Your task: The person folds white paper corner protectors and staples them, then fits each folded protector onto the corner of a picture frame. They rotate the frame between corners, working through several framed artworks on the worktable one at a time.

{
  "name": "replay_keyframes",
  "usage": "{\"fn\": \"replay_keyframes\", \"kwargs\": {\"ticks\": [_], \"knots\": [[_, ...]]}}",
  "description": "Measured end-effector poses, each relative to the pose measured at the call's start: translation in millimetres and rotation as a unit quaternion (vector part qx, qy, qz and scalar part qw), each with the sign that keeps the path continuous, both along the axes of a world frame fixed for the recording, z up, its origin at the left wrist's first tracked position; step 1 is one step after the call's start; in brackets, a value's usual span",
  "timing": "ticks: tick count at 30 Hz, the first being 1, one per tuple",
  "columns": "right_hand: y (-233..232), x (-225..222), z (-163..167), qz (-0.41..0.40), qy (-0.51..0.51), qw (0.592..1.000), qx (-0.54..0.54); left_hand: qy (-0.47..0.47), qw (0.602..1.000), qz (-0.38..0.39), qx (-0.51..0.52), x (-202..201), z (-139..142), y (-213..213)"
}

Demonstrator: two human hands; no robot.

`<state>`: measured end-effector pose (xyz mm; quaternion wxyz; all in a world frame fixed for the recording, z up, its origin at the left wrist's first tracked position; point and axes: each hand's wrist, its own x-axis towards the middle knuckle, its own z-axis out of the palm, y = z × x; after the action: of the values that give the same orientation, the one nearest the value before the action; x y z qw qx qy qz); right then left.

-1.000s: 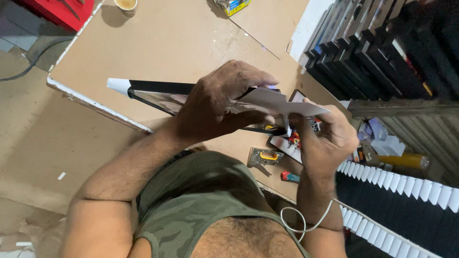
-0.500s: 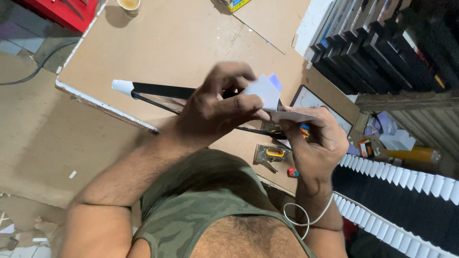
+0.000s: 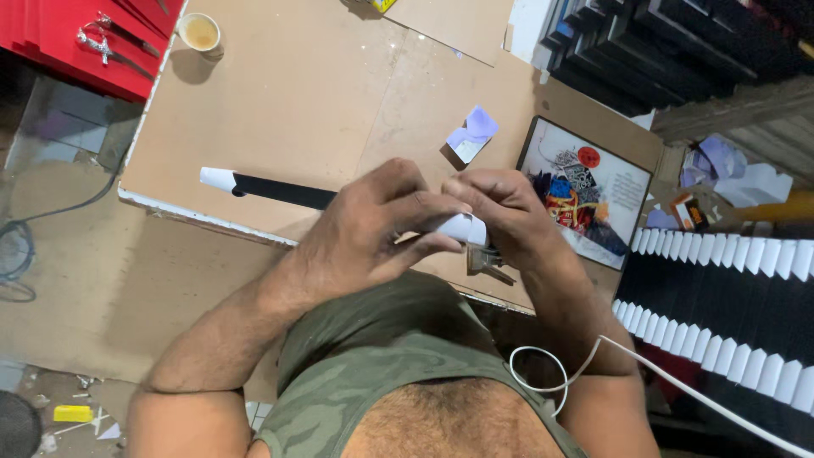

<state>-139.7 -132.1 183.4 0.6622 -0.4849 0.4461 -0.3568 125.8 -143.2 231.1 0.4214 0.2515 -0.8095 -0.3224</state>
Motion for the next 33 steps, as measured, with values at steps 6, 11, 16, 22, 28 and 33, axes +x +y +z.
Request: {"fn": "replay_keyframes", "kwargs": {"ticks": [6, 11, 16, 22, 28, 33], "knots": [[43, -51, -80, -0.180, 0.544, 0.740, -0.353, -0.022, 0.994, 0.099, -0.031, -1, -10, -6], [99, -92, -167, 0.026, 0.622, 0.714, -0.321, -0.083, 0.992, 0.088, 0.038, -40, -117, 13], [110, -108, -199, 0.099, 0.678, 0.715, -0.136, -0.150, 0.983, 0.097, 0.030, -69, -241, 20], [84, -72, -201, 0.071, 0.560, 0.825, 0.000, -0.200, 0.978, 0.055, 0.020, -65, -279, 11], [66, -19, -205, 0.064, 0.553, 0.830, -0.037, -0.249, 0.968, 0.021, -0.001, -51, -277, 2], [51, -2, -199, 0.079, 0.540, 0.836, -0.055, -0.258, 0.966, 0.030, -0.007, -54, -285, 0]]}}
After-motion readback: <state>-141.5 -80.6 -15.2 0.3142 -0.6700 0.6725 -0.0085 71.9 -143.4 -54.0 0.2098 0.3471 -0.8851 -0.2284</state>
